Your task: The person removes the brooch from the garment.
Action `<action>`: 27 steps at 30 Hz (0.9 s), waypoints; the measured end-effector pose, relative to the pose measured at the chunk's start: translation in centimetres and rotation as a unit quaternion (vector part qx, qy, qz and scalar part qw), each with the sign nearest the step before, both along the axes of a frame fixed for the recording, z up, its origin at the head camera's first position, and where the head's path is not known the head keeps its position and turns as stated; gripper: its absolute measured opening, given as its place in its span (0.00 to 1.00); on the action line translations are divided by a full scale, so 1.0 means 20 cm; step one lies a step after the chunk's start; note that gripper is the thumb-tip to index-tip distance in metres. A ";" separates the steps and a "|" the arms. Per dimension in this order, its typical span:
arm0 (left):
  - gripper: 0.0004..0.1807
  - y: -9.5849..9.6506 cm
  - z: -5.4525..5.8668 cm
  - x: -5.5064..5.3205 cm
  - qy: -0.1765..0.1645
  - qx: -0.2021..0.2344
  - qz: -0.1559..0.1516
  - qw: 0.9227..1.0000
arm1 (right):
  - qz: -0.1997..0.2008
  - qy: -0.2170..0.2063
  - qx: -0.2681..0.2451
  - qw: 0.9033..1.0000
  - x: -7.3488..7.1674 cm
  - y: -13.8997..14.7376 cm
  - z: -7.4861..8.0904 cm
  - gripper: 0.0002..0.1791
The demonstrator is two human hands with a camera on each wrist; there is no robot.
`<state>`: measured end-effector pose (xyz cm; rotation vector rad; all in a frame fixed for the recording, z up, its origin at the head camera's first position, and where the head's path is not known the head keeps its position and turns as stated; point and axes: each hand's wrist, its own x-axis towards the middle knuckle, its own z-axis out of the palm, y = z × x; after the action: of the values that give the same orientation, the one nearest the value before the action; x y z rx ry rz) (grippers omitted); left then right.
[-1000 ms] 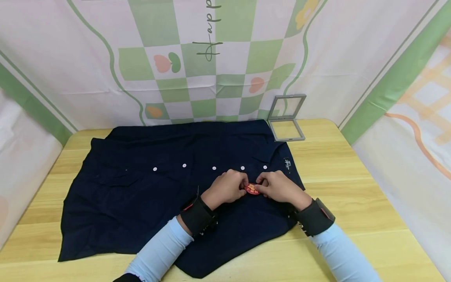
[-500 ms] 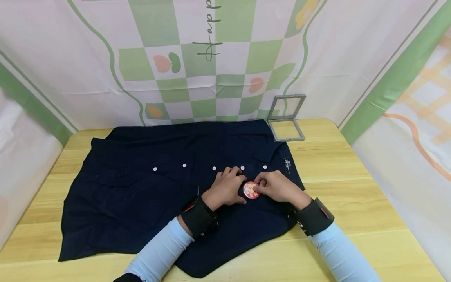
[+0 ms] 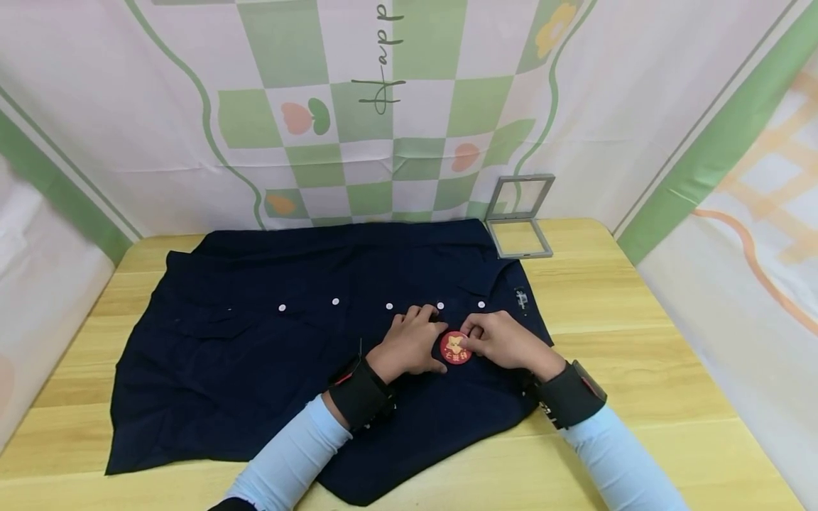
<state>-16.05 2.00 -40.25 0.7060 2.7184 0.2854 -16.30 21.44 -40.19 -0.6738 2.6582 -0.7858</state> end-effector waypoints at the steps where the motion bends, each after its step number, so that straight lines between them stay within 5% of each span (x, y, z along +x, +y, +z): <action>1: 0.40 0.00 0.00 0.00 0.000 -0.001 0.000 1.000 | 0.000 -0.001 -0.001 1.000 0.00 0.00 0.00 0.04; 27: 0.40 -0.01 0.00 0.01 0.011 0.001 -0.011 1.000 | -0.010 -0.020 -0.003 1.000 -0.02 0.11 0.06 0.05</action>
<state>-15.87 1.90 -40.34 0.7435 2.7304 0.2763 -16.75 23.65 -38.98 -0.6266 2.6322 -0.8052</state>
